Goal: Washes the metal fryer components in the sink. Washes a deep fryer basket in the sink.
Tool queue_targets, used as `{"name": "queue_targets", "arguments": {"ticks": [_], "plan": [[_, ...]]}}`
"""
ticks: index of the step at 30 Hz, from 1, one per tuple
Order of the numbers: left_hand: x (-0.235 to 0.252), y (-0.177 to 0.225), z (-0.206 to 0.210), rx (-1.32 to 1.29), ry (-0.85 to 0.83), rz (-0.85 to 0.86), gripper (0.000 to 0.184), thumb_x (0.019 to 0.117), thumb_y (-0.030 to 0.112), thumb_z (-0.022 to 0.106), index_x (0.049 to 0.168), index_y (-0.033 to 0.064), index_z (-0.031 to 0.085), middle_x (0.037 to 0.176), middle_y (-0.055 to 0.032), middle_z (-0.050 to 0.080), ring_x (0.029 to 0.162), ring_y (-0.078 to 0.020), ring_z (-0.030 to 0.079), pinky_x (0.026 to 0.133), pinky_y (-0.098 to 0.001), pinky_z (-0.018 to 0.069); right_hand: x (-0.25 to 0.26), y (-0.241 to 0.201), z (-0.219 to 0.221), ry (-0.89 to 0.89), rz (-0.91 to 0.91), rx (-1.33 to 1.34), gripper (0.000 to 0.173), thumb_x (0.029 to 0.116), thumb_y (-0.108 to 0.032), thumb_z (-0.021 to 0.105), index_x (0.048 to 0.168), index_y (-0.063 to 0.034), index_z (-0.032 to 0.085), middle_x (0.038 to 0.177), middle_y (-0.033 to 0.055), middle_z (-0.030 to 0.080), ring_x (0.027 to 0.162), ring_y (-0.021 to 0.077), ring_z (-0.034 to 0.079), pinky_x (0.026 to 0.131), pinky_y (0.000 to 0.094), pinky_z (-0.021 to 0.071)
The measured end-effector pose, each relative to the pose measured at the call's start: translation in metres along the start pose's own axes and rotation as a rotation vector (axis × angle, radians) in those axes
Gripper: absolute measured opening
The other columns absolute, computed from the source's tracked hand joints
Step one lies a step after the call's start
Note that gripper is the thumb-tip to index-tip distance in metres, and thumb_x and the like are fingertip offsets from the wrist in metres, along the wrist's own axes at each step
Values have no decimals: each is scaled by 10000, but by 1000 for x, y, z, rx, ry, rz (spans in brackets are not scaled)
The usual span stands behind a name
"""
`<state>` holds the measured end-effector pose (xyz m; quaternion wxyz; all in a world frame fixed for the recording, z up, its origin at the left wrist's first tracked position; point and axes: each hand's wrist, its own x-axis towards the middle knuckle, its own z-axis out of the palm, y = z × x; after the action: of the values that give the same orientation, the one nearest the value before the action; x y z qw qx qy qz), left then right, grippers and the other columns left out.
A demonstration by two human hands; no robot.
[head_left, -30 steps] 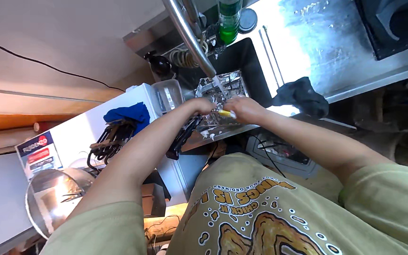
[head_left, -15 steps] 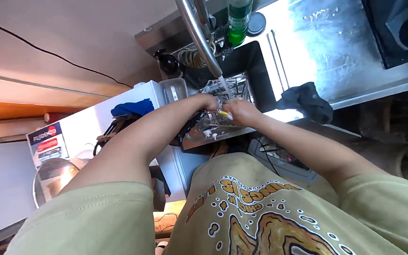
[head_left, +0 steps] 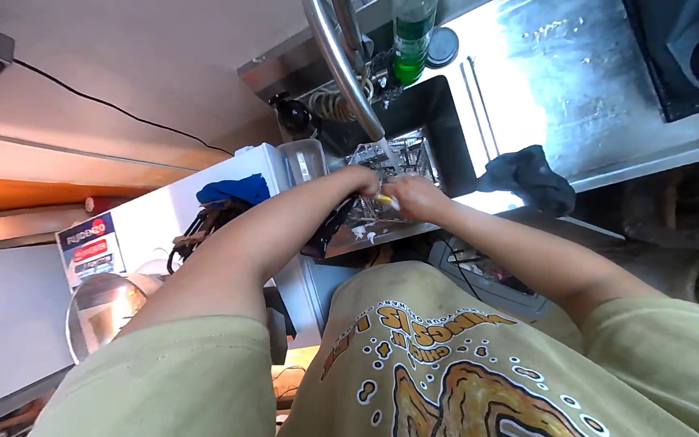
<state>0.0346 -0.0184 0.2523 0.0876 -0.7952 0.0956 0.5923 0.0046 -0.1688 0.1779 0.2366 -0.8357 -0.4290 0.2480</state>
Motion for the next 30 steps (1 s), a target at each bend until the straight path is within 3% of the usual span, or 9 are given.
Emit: {"name": "queue_targets", "arguments": {"ticks": [6,10,14,18,20,23,26,28,30], "plan": [[-4,-14,4,-301,37,-50,642,1117,418,282,1067,-91,670,1087,-280,649,1035,-399,619,889,-622,449,0,4,-2,-9,-35,10,210,876,-40,723,1085,-42,715,1125,170,709,1127,378,663,1006,585,509],[-3,-17,5,-353,44,-81,620,1100,431,316,1080,-74,674,1094,-264,653,1026,-381,622,882,-619,452,2,6,-3,-25,-42,-6,229,860,-37,733,1087,-52,714,1114,157,711,1105,369,670,985,577,521],[-19,-33,10,-711,99,-88,702,1070,572,381,1201,-64,645,1190,-247,635,1094,-342,613,983,-571,454,0,7,-5,-24,-54,2,182,908,-79,712,1087,-42,718,1096,176,713,1097,387,675,979,603,522],[-45,-53,36,-1236,93,79,483,1072,469,457,1286,63,609,983,-49,677,800,-120,627,749,-320,531,-1,10,-7,-8,-29,10,211,894,-73,724,1103,-47,722,1112,168,717,1104,384,675,990,609,518],[-60,-61,52,-1416,63,172,368,1061,306,530,1361,92,534,959,-46,684,717,-102,641,647,-251,553,2,20,-9,3,-6,16,231,868,-58,738,1098,-44,719,1113,171,715,1095,384,676,980,610,523],[-69,-72,57,-1535,139,242,570,1013,137,592,1541,158,381,1034,-74,689,662,-76,609,572,-202,508,11,39,-12,-18,38,34,243,892,-65,724,1134,-42,721,1148,182,714,1123,392,672,978,624,524],[-57,-70,45,-1716,176,349,387,1091,355,410,1379,145,560,1026,-63,696,693,-83,631,581,-204,516,22,65,-22,-85,91,46,221,968,-130,674,1169,-56,727,1185,187,716,1147,395,672,998,643,514],[-53,-58,37,-1810,180,463,613,1084,575,254,1299,120,603,1023,-78,695,801,-157,684,684,-290,583,26,86,-30,-134,112,56,240,958,-135,695,1180,-53,734,1158,217,726,1130,429,675,998,678,493],[-48,-41,35,-1860,226,567,590,1095,542,228,1332,108,549,1092,-102,686,913,-216,700,772,-358,601,28,98,-46,-230,150,87,292,970,-189,720,1224,-45,719,1162,239,720,1140,442,669,1018,689,475]]}}
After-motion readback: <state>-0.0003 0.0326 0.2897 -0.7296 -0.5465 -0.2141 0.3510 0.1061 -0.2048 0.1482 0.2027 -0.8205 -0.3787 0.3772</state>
